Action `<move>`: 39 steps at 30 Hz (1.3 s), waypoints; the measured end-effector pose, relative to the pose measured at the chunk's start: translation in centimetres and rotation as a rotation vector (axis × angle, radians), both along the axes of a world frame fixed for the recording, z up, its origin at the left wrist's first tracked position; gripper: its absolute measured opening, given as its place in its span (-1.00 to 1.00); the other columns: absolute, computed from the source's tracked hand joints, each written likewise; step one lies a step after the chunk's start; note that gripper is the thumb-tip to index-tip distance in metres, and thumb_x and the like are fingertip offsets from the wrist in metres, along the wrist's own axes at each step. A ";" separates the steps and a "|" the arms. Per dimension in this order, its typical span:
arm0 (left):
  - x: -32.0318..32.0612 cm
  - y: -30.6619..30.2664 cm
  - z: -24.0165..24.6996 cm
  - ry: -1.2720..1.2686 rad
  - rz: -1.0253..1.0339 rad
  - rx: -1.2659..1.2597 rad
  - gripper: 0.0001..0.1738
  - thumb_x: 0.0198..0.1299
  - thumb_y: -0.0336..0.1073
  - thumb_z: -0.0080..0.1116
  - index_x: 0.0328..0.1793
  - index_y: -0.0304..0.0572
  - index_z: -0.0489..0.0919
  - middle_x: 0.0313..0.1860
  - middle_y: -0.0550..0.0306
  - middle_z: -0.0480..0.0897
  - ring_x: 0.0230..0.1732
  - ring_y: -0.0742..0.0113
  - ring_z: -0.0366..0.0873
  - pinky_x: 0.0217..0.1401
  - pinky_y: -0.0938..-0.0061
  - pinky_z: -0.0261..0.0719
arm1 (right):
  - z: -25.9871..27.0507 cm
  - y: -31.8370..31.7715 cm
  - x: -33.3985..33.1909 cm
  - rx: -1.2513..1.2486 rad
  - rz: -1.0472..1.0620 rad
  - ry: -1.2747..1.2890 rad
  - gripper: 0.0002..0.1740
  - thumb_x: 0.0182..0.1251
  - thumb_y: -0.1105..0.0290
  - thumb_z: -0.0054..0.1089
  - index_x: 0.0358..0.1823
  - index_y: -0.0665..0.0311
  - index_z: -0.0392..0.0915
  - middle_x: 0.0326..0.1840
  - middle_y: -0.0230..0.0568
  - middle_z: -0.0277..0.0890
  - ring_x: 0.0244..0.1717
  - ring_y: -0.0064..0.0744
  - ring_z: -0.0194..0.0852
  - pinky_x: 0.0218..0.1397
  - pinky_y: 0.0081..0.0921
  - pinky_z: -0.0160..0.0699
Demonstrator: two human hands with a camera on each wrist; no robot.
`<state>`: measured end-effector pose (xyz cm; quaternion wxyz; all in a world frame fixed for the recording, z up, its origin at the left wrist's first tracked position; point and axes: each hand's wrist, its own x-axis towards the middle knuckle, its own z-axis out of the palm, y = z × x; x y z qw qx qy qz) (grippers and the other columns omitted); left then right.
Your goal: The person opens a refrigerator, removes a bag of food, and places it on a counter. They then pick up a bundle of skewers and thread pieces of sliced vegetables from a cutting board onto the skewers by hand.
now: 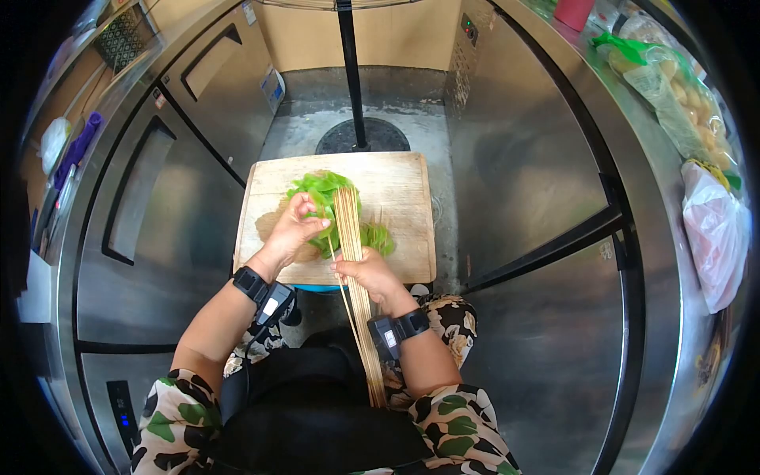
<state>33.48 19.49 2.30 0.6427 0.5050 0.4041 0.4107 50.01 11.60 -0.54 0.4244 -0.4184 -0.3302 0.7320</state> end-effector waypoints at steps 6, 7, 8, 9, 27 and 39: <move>0.2 0.6 -0.3 0.103 0.114 -0.003 -0.86 0.25 -0.41 0.04 -0.11 -0.06 0.35 -0.38 0.42 0.42 -0.36 0.65 0.40 -0.31 0.67 0.51 | 0.2 -0.1 -0.2 -0.021 -0.009 0.011 -0.86 0.05 0.55 0.28 -0.38 0.32 0.49 -0.53 -0.29 0.50 -0.55 -0.59 0.43 -0.46 -0.69 0.42; 0.3 0.7 -0.4 0.106 0.115 0.010 -0.88 0.26 -0.39 0.03 -0.12 -0.06 0.36 -0.41 0.44 0.42 -0.38 0.66 0.39 -0.32 0.67 0.50 | 0.2 -0.1 -0.2 -0.021 -0.009 0.013 -0.86 0.05 0.55 0.28 -0.38 0.33 0.49 -0.53 -0.29 0.50 -0.55 -0.59 0.43 -0.46 -0.69 0.42; 0.3 0.8 -0.3 0.104 0.105 0.015 -0.88 0.25 -0.39 0.03 -0.13 -0.06 0.36 -0.42 0.44 0.42 -0.38 0.66 0.39 -0.33 0.67 0.50 | 0.2 -0.1 -0.2 -0.022 -0.010 0.014 -0.86 0.05 0.55 0.29 -0.38 0.33 0.49 -0.53 -0.29 0.50 -0.55 -0.59 0.43 -0.46 -0.69 0.42; 0.3 0.8 -0.2 0.103 0.094 0.019 -0.89 0.25 -0.39 0.04 -0.14 -0.06 0.37 -0.43 0.44 0.42 -0.38 0.66 0.39 -0.33 0.67 0.50 | 0.1 -0.1 -0.2 -0.023 -0.012 0.015 -0.86 0.05 0.55 0.29 -0.38 0.33 0.49 -0.53 -0.29 0.50 -0.55 -0.59 0.43 -0.46 -0.69 0.42; 0.2 -0.6 -0.3 -0.038 0.020 -0.152 -0.85 0.18 -0.45 0.12 -0.25 -0.04 0.37 -0.35 0.39 0.47 -0.33 0.62 0.44 -0.27 0.66 0.54 | -0.1 -0.1 0.1 0.019 -0.011 0.060 -0.88 0.07 0.57 0.26 -0.38 0.32 0.48 -0.54 -0.26 0.50 -0.57 -0.57 0.43 -0.48 -0.66 0.42; 0.5 -1.7 0.4 -0.040 -0.056 -0.136 -0.72 0.12 -0.54 0.14 -0.15 -0.02 0.34 -0.27 0.37 0.46 -0.24 0.59 0.48 -0.24 0.67 0.51 | -0.2 0.0 0.2 0.003 -0.021 0.045 -0.87 0.07 0.57 0.25 -0.37 0.31 0.48 -0.54 -0.27 0.50 -0.57 -0.58 0.43 -0.48 -0.67 0.42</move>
